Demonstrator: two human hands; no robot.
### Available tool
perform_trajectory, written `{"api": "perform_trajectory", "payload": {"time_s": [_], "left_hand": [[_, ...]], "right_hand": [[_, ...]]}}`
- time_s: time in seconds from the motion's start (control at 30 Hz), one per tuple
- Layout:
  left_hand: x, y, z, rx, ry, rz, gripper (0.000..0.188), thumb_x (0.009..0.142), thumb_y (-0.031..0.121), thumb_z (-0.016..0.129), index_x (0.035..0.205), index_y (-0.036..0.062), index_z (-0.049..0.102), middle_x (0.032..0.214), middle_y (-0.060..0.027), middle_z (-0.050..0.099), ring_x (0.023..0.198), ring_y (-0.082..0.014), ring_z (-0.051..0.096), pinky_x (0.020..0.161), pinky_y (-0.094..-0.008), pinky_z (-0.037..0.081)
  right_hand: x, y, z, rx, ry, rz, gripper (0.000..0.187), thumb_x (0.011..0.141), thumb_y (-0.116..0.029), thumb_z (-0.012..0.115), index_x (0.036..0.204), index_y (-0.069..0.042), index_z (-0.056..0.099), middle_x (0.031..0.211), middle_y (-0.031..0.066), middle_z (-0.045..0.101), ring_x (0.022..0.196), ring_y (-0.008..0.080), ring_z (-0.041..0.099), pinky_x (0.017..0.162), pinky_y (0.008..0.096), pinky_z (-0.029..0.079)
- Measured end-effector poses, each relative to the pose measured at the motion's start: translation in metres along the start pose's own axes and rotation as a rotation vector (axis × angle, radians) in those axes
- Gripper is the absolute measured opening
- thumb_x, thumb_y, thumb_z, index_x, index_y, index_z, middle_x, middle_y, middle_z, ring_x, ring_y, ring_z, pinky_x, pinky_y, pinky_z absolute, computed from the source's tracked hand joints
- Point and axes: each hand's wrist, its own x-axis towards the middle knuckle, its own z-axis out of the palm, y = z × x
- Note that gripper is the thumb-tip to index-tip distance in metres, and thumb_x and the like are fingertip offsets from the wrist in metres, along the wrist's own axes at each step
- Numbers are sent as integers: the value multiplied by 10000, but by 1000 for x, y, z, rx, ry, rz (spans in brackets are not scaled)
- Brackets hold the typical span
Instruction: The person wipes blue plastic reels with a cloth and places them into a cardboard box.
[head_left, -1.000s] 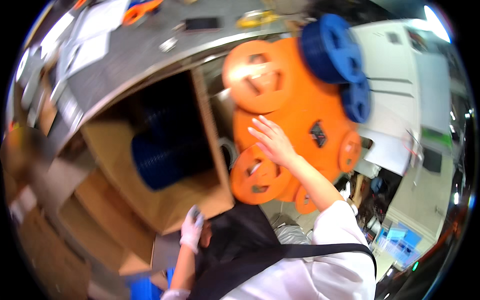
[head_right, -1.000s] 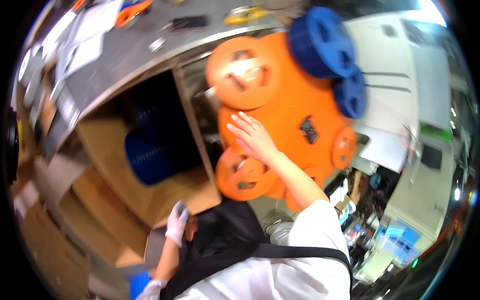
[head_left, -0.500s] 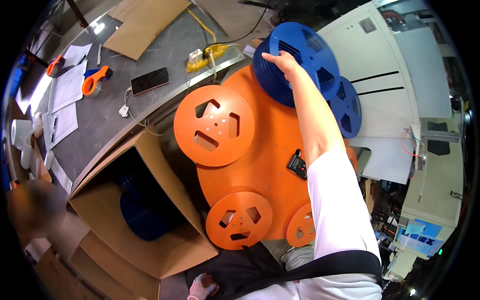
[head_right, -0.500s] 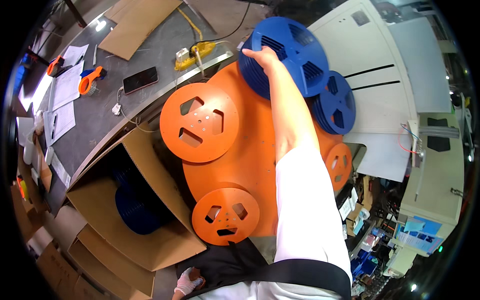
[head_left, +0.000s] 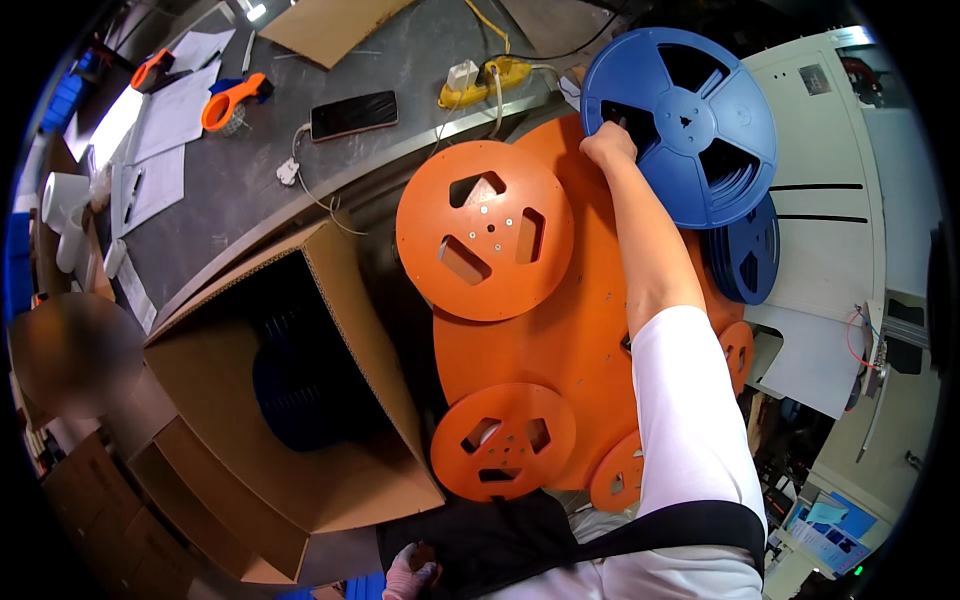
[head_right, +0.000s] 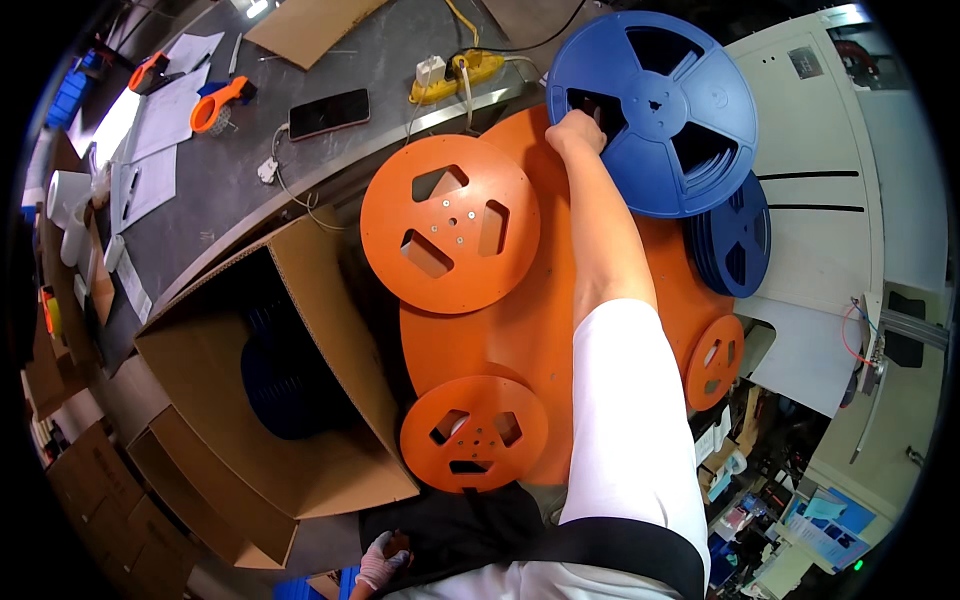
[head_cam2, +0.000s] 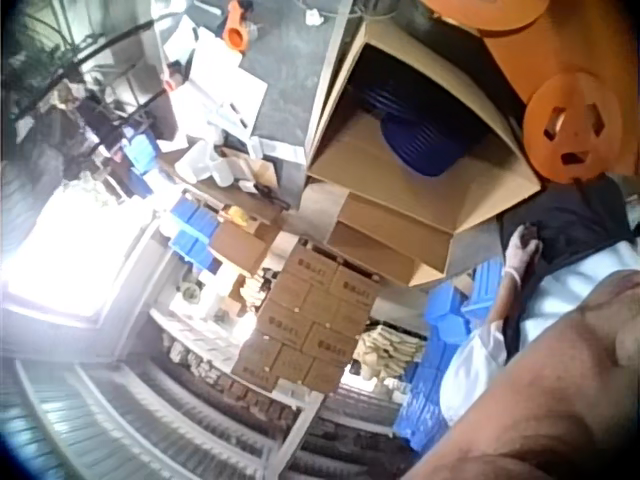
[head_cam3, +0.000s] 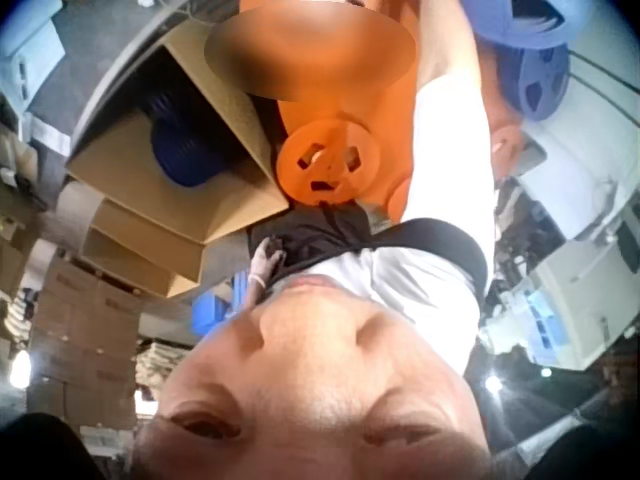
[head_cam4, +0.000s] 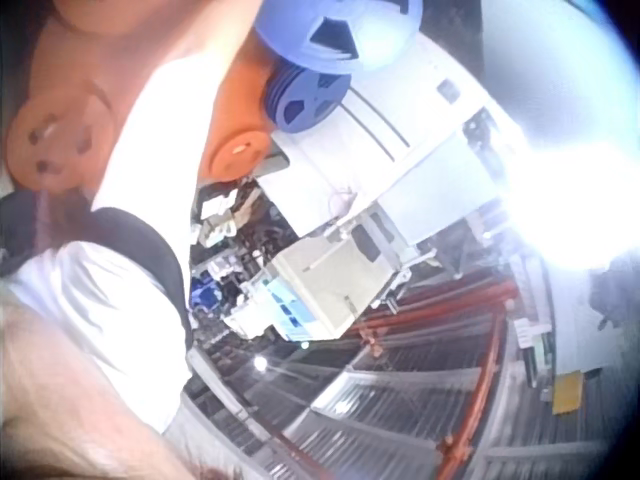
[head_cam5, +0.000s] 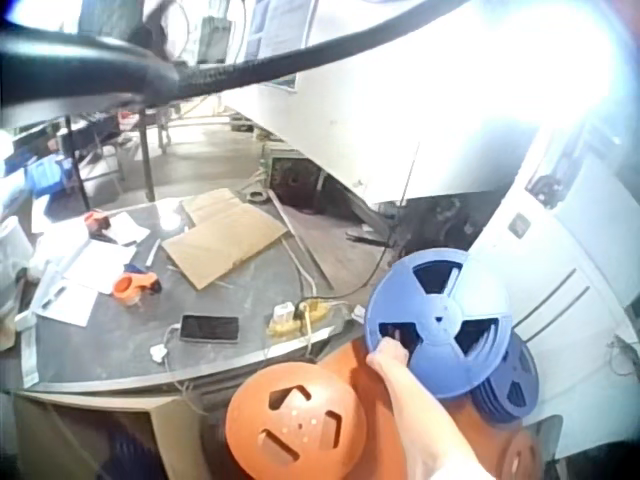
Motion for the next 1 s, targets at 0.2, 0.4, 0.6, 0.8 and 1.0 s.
{"api": "perform_trajectory", "payload": {"time_s": [0.2, 0.4, 0.6, 0.8, 1.0], "left_hand": [[-1, 14, 3, -251, 21, -2, 678, 716, 247, 731, 1281, -20, 468, 1176, -183, 580, 1092, -270, 563, 948, -326, 432], [6, -19, 2, -35, 141, 49, 685, 704, 271, 743, 1259, -26, 473, 1154, -196, 582, 1071, -295, 570, 934, -340, 447], [0, 24, -54, 606, -132, -144, 503, 733, 471, 665, 1112, 146, 605, 1077, -141, 649, 1008, -350, 602, 858, -396, 485], [19, 14, -112, -162, 276, 393, 425, 819, 92, 613, 1236, 43, 553, 1157, -112, 618, 1070, -219, 581, 888, -325, 471], [-45, 139, -194, -583, 404, 862, 484, 897, 41, 551, 1359, -1, 414, 1365, -105, 469, 1240, -189, 456, 1032, -279, 342]], "right_hand": [[-15, 9, -2, -46, 109, -46, 567, 738, -213, 625, 1262, -81, 454, 1264, 128, 548, 1137, 295, 557, 916, 410, 453], [-79, 38, -8, 153, -51, -255, 635, 617, -302, 776, 1183, -87, 582, 1100, 203, 628, 1062, 334, 587, 906, 379, 459], [-141, 88, -67, 277, -221, -275, 345, 601, -189, 701, 879, 11, 658, 863, 182, 668, 828, 282, 649, 751, 337, 485], [-302, 122, -172, 1215, -452, -344, 371, 639, -141, 641, 968, 20, 584, 811, 87, 608, 767, 193, 590, 751, 312, 460], [-494, 101, -133, 2060, -693, -228, 394, 646, -180, 638, 970, 7, 515, 630, 35, 453, 554, 164, 453, 600, 316, 434]]}}
